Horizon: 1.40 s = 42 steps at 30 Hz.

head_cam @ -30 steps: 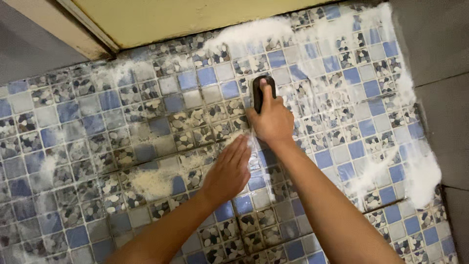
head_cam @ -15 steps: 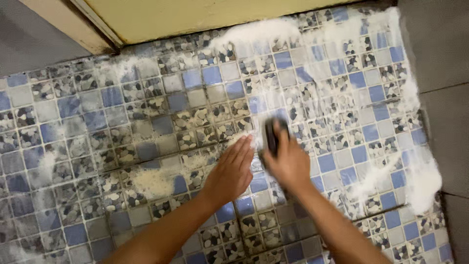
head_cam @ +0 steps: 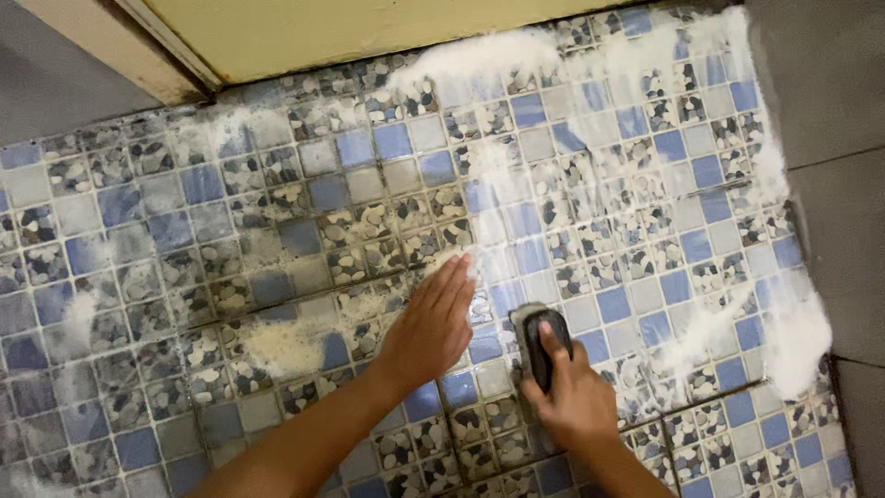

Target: The person scrubs the soapy tiled floor using a handheld brush.

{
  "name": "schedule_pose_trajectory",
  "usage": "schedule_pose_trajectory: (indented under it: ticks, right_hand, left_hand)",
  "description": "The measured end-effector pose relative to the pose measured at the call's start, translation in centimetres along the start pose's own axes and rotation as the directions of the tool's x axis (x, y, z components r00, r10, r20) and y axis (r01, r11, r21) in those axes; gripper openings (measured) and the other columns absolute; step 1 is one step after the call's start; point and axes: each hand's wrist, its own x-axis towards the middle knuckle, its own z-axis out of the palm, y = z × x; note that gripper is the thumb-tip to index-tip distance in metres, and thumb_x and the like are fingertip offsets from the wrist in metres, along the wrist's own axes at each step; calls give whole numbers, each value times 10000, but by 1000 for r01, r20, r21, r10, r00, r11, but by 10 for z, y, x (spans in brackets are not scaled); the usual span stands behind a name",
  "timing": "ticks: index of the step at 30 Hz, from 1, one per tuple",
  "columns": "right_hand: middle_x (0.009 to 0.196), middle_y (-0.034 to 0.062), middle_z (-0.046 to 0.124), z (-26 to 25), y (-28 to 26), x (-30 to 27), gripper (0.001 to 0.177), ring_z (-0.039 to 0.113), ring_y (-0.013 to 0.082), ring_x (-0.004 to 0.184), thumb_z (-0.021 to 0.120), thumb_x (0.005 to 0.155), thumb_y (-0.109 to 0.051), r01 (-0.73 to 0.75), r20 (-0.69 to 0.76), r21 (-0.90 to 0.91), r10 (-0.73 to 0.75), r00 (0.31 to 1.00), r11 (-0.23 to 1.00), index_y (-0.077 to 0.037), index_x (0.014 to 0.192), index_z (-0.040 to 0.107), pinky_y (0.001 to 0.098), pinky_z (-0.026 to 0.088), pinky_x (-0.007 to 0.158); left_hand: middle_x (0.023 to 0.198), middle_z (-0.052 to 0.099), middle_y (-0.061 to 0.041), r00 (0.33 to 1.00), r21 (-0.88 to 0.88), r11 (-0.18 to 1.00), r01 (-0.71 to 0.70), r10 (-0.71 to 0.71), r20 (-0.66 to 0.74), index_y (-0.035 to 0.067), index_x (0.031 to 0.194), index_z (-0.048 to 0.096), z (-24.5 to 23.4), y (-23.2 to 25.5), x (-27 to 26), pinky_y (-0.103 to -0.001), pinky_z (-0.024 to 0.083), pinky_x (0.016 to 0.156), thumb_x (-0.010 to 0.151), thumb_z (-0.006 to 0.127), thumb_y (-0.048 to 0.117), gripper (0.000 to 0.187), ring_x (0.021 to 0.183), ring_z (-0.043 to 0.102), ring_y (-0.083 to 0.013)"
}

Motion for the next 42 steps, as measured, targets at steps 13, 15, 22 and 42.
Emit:
schedule_pose_trajectory:
  ticks: [13, 15, 22, 42]
  right_hand:
    - [1224, 265, 673, -68, 30, 121, 853, 700, 432, 998, 660, 841, -454, -24, -364, 252, 118, 924, 967, -164, 1550, 285, 520, 556, 879]
    - [1203, 249, 690, -71, 48, 117, 877, 709, 417, 1008, 627, 848, -451, -167, -290, 332, 269, 918, 928, -160, 1582, 247, 514, 557, 899]
    - [1205, 271, 614, -21, -74, 106, 894, 700, 424, 900, 668, 863, -474, 3, -234, 157, 34, 972, 988, -181, 1579, 219, 531, 576, 784]
    - [1077, 231, 609, -20, -117, 91, 807, 704, 364, 822, 675, 893, -443, -36, -209, 193, 77, 975, 981, -164, 1522, 252, 483, 597, 622]
  left_hand:
    - [1555, 371, -263, 1000, 30, 999, 25, -25, -4, -97, 1356, 504, -1, -8, -14, -487, 273, 1202, 915, 562, 146, 506, 1483, 304, -364]
    - [1553, 367, -261, 999, 17, 999, 35, -34, -15, -94, 1353, 505, -4, -13, -22, -490, 274, 1207, 916, 559, 139, 499, 1484, 303, -367]
    - [1556, 357, -259, 991, -35, 991, 133, -134, -21, -92, 1378, 483, -12, -23, -36, -483, 259, 1211, 907, 563, 148, 534, 1481, 295, -384]
    - [1551, 348, -285, 993, 85, 989, 120, -118, -29, -131, 1354, 468, -28, -41, -62, -473, 262, 1212, 936, 543, 161, 516, 1475, 296, -391]
